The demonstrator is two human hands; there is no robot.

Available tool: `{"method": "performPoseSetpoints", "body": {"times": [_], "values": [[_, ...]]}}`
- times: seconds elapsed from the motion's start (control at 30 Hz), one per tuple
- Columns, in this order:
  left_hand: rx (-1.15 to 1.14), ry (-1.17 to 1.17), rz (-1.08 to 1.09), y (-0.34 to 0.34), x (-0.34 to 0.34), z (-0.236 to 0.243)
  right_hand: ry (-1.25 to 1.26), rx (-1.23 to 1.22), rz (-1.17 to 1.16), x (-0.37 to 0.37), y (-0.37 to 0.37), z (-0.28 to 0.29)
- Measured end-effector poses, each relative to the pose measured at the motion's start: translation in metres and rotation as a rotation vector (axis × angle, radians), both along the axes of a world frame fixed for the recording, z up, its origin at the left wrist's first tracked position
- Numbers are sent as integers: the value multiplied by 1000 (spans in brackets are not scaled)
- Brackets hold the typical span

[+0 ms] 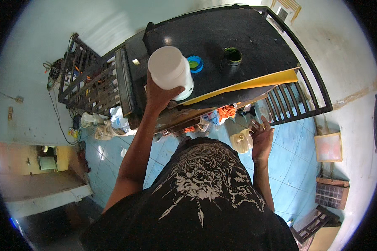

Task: The person pours a white liquid from a large container into a smaller black container and stirs it by hand. The person then picks up a printed paper and a pair of shears.

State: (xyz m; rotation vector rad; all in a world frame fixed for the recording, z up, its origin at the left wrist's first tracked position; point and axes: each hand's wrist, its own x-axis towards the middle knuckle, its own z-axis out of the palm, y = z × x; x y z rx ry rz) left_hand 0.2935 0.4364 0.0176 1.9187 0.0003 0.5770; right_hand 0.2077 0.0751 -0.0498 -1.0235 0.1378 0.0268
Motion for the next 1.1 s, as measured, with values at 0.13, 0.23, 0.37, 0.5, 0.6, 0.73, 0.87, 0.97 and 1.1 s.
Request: {"method": "performPoseSetpoints", "body": {"times": [0.13, 0.23, 0.37, 0.5, 0.6, 0.73, 0.87, 0.97, 1.1], "values": [[-89, -49, 51, 1, -3, 7, -30, -11, 9, -10, 3, 8], [-250, -164, -2, -3, -21, 35, -29, -39, -5, -24, 3, 4], [343, -182, -132, 14, -76, 55, 11, -31, -58, -50, 8, -3], [16, 120, -553, 23, -140, 37, 55, 1, -116, -85, 23, -27], [-192, 379, -479, 14, -183, 2, 116, 47, -186, -115, 42, -50], [44, 309, -458, 17, -221, -70, 312, 8, -201, -174, 69, -68], [75, 501, -293, 33, -265, -149, 469, 18, -165, -230, 85, -77], [208, 496, -185, 47, -281, -201, 517, -6, -141, -256, 78, -78], [209, 491, -46, 54, -276, -259, 600, -17, -140, -265, 51, -95]]}}
